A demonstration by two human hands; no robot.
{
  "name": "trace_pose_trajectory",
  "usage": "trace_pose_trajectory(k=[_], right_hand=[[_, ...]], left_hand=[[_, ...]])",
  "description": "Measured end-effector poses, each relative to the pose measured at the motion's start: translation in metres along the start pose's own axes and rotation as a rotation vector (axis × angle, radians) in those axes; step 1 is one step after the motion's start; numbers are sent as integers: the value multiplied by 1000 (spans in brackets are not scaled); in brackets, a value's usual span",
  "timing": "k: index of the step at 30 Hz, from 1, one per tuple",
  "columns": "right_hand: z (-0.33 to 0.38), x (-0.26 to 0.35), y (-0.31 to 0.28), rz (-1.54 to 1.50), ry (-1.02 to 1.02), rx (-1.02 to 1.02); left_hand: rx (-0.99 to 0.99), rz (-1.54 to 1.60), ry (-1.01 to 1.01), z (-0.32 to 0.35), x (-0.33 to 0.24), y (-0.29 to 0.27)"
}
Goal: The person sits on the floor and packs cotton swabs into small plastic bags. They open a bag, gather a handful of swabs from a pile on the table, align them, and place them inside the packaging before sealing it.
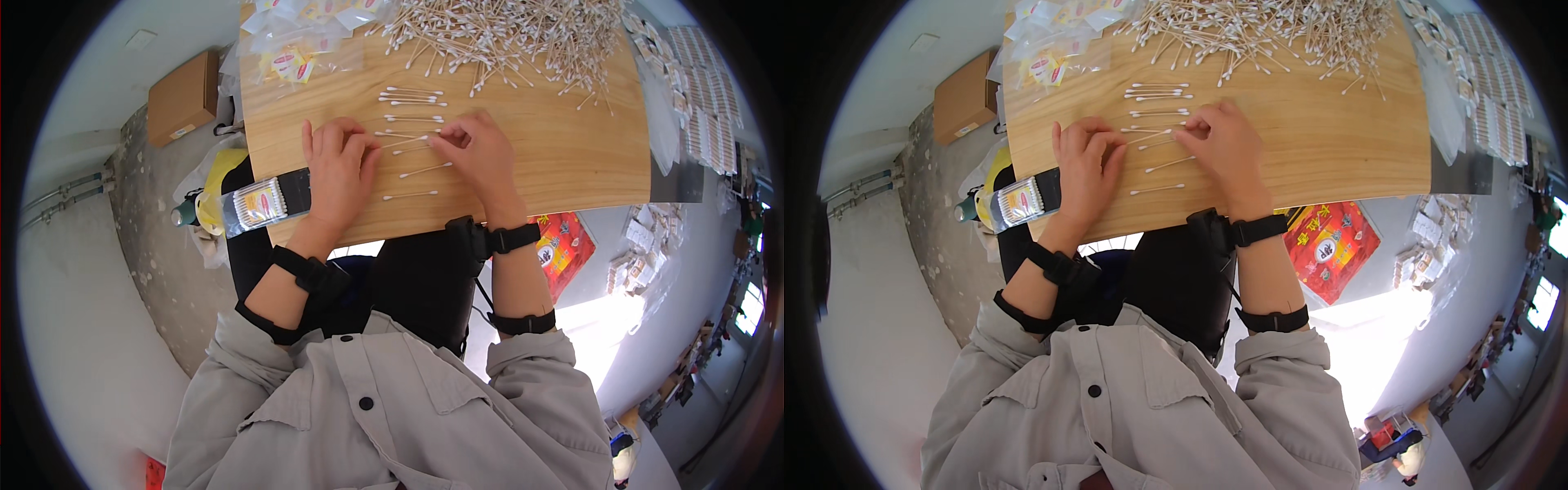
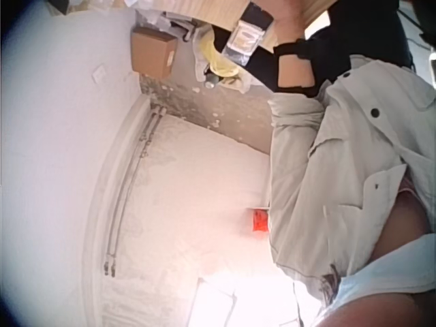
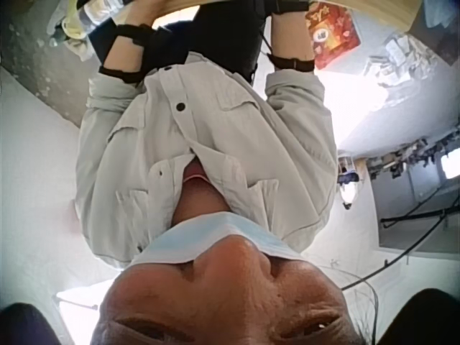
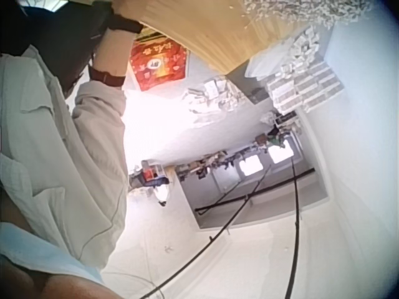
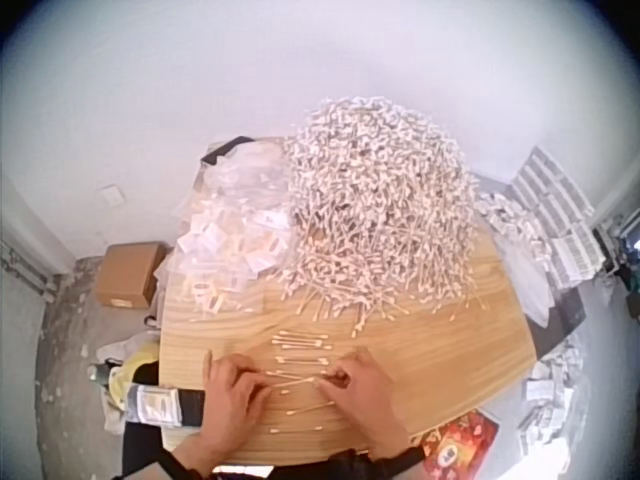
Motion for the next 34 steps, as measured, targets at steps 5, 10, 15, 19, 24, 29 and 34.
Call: trace_pose_trajectory(k=[5,10,15,19,24,29,34], right_hand=[[-5,1,8,10,38,-78],[-3,-2,11,-103,71,-191],[6,-22,9,-487,311,-252],[18,-16,13,-650,343,-392],[25,-11,29,-840,391,-470],[19,-1,38,-884,331,-450],[1,4,40,-914,330,-450]], left_hand=[[10,-44,17,-2,2,-2],[24,-12,30,-8,-6,6],[124,28,-7,3,-24,-5],[175,-45,-39,17,-20,-6],[55,-131,-12,1,-22,24],[129,-131,36,-23,-20,35],[224,-63,68,-25,-13,34]])
Point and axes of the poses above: each hand's wrist, its own z-axis away from the middle knuckle, its own y-axis out of the palm, x = y × z, the point moved 1 cm from there along -z, towards the middle knuckle, and after that the axes turned 14 degrees about -x, right-handed, at the moved point
